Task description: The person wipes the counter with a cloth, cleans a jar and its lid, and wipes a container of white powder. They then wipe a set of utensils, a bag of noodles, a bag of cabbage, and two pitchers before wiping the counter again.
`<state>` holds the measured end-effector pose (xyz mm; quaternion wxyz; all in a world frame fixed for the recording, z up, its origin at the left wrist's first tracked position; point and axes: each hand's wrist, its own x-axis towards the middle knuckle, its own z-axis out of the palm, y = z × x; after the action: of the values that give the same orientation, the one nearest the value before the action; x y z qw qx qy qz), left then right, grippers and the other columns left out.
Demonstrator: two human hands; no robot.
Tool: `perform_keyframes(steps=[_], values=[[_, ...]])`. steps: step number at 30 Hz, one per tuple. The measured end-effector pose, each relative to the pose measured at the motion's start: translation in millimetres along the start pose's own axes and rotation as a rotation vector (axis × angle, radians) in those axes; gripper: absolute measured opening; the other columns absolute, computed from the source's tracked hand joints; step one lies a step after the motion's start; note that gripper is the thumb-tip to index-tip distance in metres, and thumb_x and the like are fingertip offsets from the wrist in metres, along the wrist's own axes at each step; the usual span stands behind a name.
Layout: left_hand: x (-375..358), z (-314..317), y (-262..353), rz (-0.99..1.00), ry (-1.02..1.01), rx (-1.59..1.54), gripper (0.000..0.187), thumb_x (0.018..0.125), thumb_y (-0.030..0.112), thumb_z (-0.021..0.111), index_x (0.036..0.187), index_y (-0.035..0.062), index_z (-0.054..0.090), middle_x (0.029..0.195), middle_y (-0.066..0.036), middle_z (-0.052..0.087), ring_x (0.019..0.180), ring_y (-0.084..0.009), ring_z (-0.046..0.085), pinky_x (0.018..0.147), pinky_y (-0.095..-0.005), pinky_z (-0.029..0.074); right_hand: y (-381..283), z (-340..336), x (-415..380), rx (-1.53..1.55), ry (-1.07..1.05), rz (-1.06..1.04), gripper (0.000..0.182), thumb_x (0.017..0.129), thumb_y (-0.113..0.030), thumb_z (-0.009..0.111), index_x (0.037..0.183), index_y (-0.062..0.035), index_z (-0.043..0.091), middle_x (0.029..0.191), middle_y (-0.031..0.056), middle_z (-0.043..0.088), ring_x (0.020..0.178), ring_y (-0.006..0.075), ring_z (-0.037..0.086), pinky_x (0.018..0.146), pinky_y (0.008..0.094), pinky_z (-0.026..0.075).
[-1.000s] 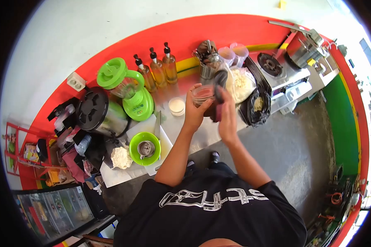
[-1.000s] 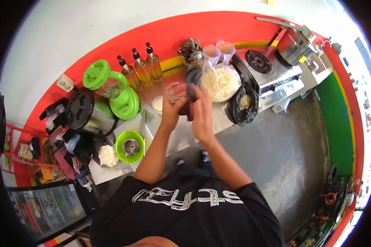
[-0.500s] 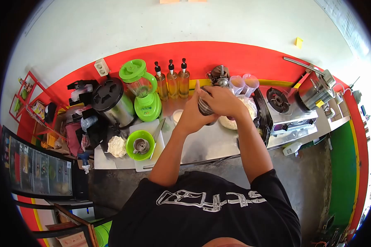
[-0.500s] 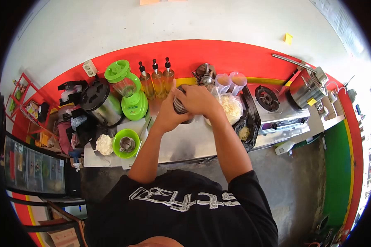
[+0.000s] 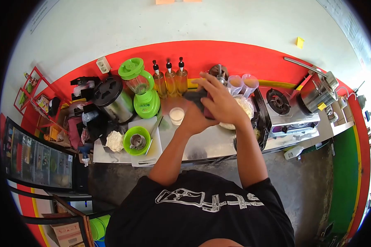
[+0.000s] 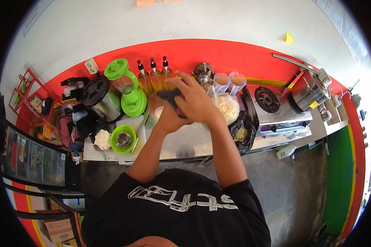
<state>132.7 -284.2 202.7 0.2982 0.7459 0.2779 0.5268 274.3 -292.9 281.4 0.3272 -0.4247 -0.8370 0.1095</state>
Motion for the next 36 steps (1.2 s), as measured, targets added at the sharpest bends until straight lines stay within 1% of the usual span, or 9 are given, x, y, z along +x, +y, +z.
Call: perform_keyframes(steps=[3, 5, 9, 12, 15, 18, 26, 29, 36], values=[[-0.1, -0.4, 5.6, -0.187, -0.036, -0.072, 0.078, 0.063, 0.027, 0.091, 0.127, 0.0023, 0.054, 0.113, -0.016, 0.068, 0.104, -0.0321, 0.069, 0.091, -0.0406, 0.054, 33.0, 2.5, 8.1, 0.141, 0.055, 0.016, 0.05, 0.092, -0.008, 0.057, 0.141, -0.0022, 0.055, 0.135, 0.0179, 0.06, 0.13, 0.0309, 0.054, 0.108, 0.0424, 0.041], [-1.2, -1.5, 6.9, -0.171, 0.003, -0.077, 0.08, 0.063, 0.028, 0.091, 0.127, 0.0027, 0.052, 0.111, -0.016, 0.068, 0.103, -0.0313, 0.069, 0.09, -0.0399, 0.054, 37.2, 0.6, 7.3, 0.623, -0.04, 0.408, 0.044, 0.095, -0.016, 0.058, 0.136, 0.0007, 0.059, 0.122, 0.0129, 0.067, 0.11, 0.0226, 0.063, 0.097, 0.0366, 0.048], [0.6, -12.6, 6.0, -0.098, 0.012, -0.136, 0.096, 0.06, 0.027, 0.092, 0.138, 0.002, 0.043, 0.114, -0.016, 0.068, 0.105, -0.0285, 0.069, 0.092, -0.04, 0.053, 29.7, 11.1, -10.5, 0.583, -0.061, 0.742, 0.048, 0.098, -0.03, 0.059, 0.134, 0.0026, 0.061, 0.109, 0.0146, 0.068, 0.095, 0.0207, 0.064, 0.085, 0.0352, 0.051], [-4.1, -25.5, 12.2, -0.199, 0.041, 0.065, 0.11, 0.059, 0.023, 0.092, 0.15, 0.0014, 0.035, 0.116, -0.016, 0.068, 0.106, -0.0269, 0.069, 0.092, -0.0391, 0.054, 6.1, 33.2, -27.4, 0.143, 0.062, 0.526, 0.061, 0.094, -0.04, 0.064, 0.136, 0.0032, 0.057, 0.114, 0.0263, 0.063, 0.109, 0.0338, 0.064, 0.09, 0.0401, 0.052], [-9.0, -30.8, 7.9, -0.229, 0.106, -0.082, 0.124, 0.058, 0.017, 0.092, 0.16, 0.0031, 0.023, 0.116, -0.016, 0.069, 0.104, -0.0251, 0.07, 0.092, -0.0366, 0.055, -11.1, 35.8, -32.7, 0.16, 0.091, 0.498, 0.086, 0.082, -0.057, 0.073, 0.14, 0.0027, 0.052, 0.124, 0.0329, 0.056, 0.11, 0.0463, 0.064, 0.096, 0.0458, 0.051], [-13.1, -32.4, 12.5, -0.178, 0.104, -0.004, 0.124, 0.057, 0.017, 0.092, 0.16, 0.004, 0.024, 0.116, -0.016, 0.069, 0.105, -0.0261, 0.07, 0.094, -0.0373, 0.055, -24.4, 14.7, -14.8, 0.109, -0.115, 0.527, 0.103, 0.071, -0.063, 0.079, 0.141, 0.0069, 0.048, 0.126, 0.0332, 0.054, 0.111, 0.0466, 0.064, 0.097, 0.0451, 0.051], [-23.9, -39.0, 25.9, -0.09, 0.138, 0.046, 0.13, 0.057, 0.018, 0.093, 0.162, 0.0066, 0.017, 0.124, -0.017, 0.065, 0.113, -0.028, 0.067, 0.098, -0.0402, 0.052, -30.3, 9.9, 19.3, 0.144, -0.129, 0.648, 0.101, 0.068, -0.068, 0.079, 0.126, 0.0121, 0.059, 0.106, 0.0293, 0.07, 0.1, 0.0383, 0.07, 0.089, 0.0422, 0.053], [-25.7, -30.0, 25.3, -0.065, 0.174, -0.09, 0.128, 0.058, 0.017, 0.093, 0.161, 0.0058, 0.019, 0.125, -0.016, 0.065, 0.116, -0.0267, 0.065, 0.099, -0.0401, 0.052, -17.3, -2.7, 22.2, 0.238, -0.275, 0.628, 0.084, 0.083, -0.065, 0.071, 0.122, 0.0097, 0.064, 0.107, 0.0235, 0.071, 0.097, 0.0303, 0.07, 0.086, 0.0376, 0.054], [-16.7, -45.6, 1.3, -0.013, 0.075, -0.103, 0.111, 0.06, 0.013, 0.092, 0.156, 0.0038, 0.036, 0.131, -0.014, 0.062, 0.117, -0.0228, 0.063, 0.103, -0.0377, 0.05, 13.4, 28.3, -14.0, 0.827, -0.141, 0.503, 0.071, 0.096, -0.048, 0.068, 0.141, 0.0039, 0.05, 0.12, 0.0164, 0.065, 0.109, 0.019, 0.062, 0.091, 0.0331, 0.051]])
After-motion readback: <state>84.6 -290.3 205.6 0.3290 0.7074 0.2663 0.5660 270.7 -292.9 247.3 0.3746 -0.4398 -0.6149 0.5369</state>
